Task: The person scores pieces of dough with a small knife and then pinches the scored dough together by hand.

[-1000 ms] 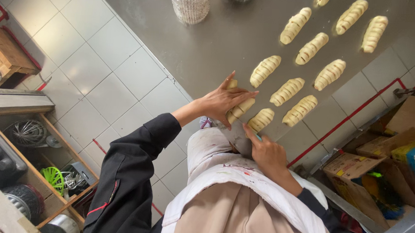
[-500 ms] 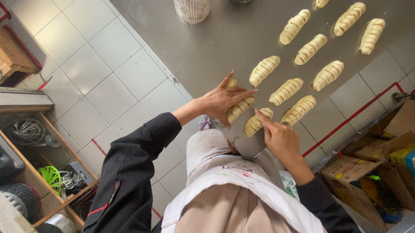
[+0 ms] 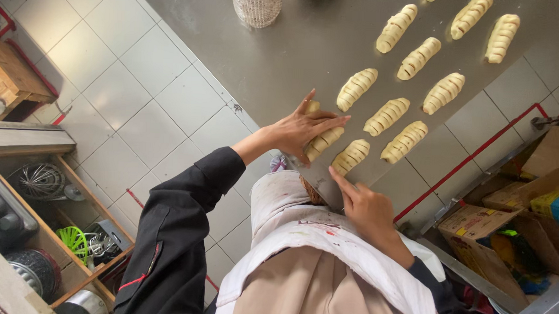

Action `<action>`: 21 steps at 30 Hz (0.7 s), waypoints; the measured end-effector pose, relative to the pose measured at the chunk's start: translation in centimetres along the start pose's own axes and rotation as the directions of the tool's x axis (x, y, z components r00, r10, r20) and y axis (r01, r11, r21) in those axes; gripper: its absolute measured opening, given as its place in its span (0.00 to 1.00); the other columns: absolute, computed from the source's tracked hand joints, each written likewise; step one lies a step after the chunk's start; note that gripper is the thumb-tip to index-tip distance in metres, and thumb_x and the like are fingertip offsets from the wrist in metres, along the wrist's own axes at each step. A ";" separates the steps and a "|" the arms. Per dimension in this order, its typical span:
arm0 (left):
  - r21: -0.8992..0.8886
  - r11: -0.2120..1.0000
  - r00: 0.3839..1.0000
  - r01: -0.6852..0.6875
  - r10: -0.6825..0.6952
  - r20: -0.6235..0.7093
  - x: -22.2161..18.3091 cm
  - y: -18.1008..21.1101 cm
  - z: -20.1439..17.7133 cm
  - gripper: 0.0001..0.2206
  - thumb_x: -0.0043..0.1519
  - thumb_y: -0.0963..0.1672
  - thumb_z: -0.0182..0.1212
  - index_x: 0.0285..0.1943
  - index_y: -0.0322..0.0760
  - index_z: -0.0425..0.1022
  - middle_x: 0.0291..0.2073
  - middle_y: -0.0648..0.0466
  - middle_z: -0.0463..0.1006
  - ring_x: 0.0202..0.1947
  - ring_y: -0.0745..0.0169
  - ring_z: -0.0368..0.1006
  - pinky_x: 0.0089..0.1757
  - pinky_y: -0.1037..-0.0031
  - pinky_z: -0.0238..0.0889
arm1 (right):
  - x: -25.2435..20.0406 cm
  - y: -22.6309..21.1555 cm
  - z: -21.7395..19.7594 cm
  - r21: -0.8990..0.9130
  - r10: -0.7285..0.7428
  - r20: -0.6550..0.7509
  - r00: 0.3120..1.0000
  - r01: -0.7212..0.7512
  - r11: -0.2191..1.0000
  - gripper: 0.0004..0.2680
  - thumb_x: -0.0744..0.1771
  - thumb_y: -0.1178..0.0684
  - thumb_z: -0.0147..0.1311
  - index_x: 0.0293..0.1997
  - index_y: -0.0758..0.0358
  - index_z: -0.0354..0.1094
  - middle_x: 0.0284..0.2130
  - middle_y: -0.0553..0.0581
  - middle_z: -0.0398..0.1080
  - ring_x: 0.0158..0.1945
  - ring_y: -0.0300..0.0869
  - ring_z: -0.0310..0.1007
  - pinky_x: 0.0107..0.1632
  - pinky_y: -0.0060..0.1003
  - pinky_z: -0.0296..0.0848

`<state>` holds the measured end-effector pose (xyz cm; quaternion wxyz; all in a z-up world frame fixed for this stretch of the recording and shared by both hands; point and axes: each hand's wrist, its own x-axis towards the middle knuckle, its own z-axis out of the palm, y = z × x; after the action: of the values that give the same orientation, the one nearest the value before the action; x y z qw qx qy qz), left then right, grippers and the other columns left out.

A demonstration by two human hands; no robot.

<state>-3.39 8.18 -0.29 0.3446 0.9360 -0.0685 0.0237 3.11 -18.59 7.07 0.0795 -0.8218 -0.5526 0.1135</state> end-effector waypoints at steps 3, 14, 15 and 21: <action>0.015 1.000 1.000 0.002 -0.002 0.002 -0.1 -0.3 0.2 0.70 0.21 0.53 0.85 0.79 0.51 0.44 0.69 0.56 0.67 0.70 0.60 0.61 0.68 0.43 0.06 | -0.1 0.1 1.2 0.035 0.005 -0.009 1.000 -0.004 0.999 0.22 0.67 0.52 0.53 0.70 0.31 0.60 0.19 0.55 0.67 0.19 0.50 0.70 0.24 0.47 0.71; 0.023 0.999 0.999 0.025 -0.025 0.025 0.1 0.0 -0.2 0.69 0.24 0.53 0.84 0.79 0.50 0.42 0.69 0.55 0.68 0.69 0.59 0.61 0.68 0.42 0.07 | 0.9 0.5 0.0 -0.015 0.038 0.056 0.998 -0.037 0.999 0.22 0.67 0.51 0.53 0.69 0.29 0.60 0.21 0.57 0.72 0.22 0.52 0.75 0.27 0.50 0.73; 0.010 1.000 1.000 0.009 -0.009 0.008 0.0 -0.1 -0.3 0.69 0.24 0.53 0.84 0.79 0.50 0.42 0.69 0.55 0.67 0.69 0.59 0.61 0.68 0.42 0.07 | 0.9 0.7 -0.6 0.022 0.033 0.052 0.998 -0.035 0.999 0.22 0.67 0.51 0.53 0.69 0.29 0.60 0.21 0.56 0.72 0.23 0.52 0.75 0.27 0.50 0.73; 0.024 0.998 0.998 0.050 -0.050 0.028 0.1 -0.1 -0.1 0.69 0.23 0.54 0.84 0.79 0.52 0.43 0.69 0.57 0.68 0.69 0.60 0.62 0.69 0.41 0.07 | 2.3 1.5 -1.1 0.028 0.021 -0.001 1.000 -0.021 0.999 0.22 0.67 0.52 0.53 0.69 0.31 0.61 0.21 0.56 0.72 0.21 0.50 0.73 0.26 0.48 0.72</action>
<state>-3.28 8.26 -0.29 0.3332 0.9415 -0.0498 0.0023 5.56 -17.01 7.56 0.0904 -0.8264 -0.5424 0.1214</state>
